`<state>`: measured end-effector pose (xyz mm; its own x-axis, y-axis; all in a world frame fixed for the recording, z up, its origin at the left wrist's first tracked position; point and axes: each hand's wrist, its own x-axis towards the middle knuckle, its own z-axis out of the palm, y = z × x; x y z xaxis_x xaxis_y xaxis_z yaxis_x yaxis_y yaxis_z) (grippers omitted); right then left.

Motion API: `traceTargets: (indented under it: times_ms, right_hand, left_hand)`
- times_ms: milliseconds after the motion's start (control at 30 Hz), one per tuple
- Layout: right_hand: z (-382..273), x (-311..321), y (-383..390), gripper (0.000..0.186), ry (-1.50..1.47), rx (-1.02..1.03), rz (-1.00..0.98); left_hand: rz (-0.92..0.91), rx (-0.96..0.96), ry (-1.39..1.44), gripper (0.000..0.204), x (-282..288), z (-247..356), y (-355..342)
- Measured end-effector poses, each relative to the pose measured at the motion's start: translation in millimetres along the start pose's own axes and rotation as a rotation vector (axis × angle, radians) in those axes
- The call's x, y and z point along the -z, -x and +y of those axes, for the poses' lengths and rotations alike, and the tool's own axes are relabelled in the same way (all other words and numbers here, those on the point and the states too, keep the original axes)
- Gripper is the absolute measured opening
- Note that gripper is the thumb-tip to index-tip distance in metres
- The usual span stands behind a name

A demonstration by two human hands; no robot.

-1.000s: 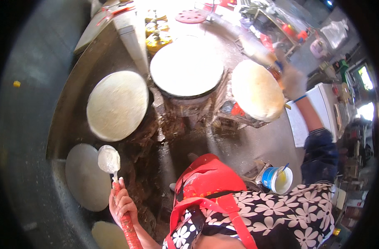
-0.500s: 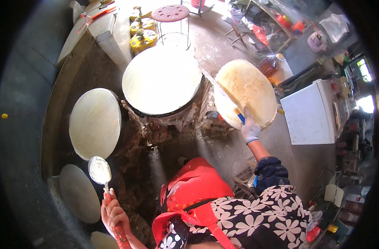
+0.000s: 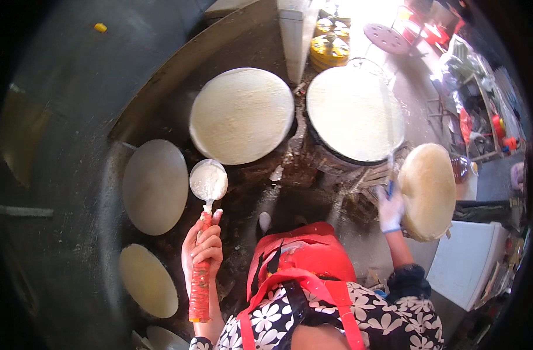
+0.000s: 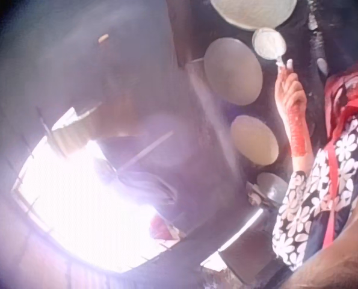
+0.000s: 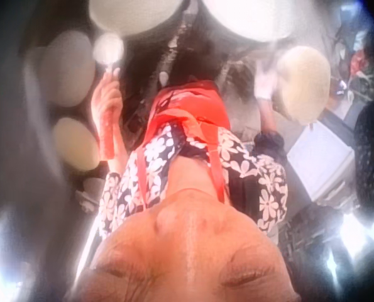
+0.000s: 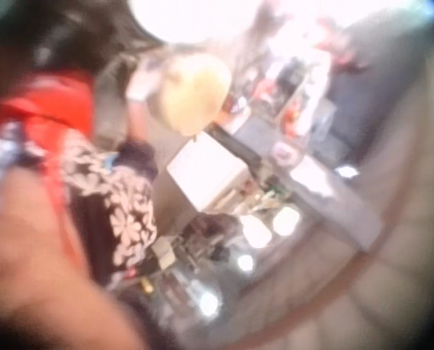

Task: The person ladles batter onto a hot griddle and spreads it into thin round crepes using a wooden spreader. They flip and remove finished crepes, then stack them on a nearby surface while continuing the process.

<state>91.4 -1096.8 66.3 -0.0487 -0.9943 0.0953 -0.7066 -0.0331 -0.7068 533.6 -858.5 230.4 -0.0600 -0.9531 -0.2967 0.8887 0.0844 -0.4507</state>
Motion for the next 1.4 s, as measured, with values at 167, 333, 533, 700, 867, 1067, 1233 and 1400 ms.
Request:
traceTargets:
  times_ms: [167,333,533,700,867,1067,1233,1400]
  right_hand:
    - [-186.6,-139.4,-6.0,0.071,-0.025,0.179,-0.300]
    - [-320.9,-259.3,23.8,0.063,-0.087,0.295,-0.513]
    - [-355.5,-315.4,92.4,0.066,-0.186,0.590,-0.732]
    - [-338.0,-305.7,131.8,0.069,-0.108,0.654,-0.981]
    - [-309.2,-300.3,161.8,0.062,-0.115,0.874,-1.083]
    - [-279.9,-278.1,203.3,0.067,-0.195,0.957,-1.467]
    - [-248.0,-262.6,236.3,0.068,-0.101,1.175,-1.618]
    - [-234.2,-232.9,267.9,0.062,-0.047,1.288,-1.758]
  left_hand:
    - [-0.031,-0.067,0.006,0.060,-10.3,39.4,36.8]
    - [-0.059,-0.137,0.033,0.062,-11.3,88.2,75.4]
    - [-0.203,-0.263,0.116,0.059,-5.5,112.6,106.5]
    - [-0.295,-0.436,0.171,0.056,21.6,96.6,139.2]
    - [-0.359,-0.624,0.268,0.044,68.4,43.7,168.4]
    - [-0.279,-0.951,0.315,0.034,133.4,-42.9,191.2]
    - [-0.357,-1.156,0.418,0.034,178.2,-121.1,209.8]
    - [-0.526,-1.300,0.461,0.032,222.7,-180.3,229.2]
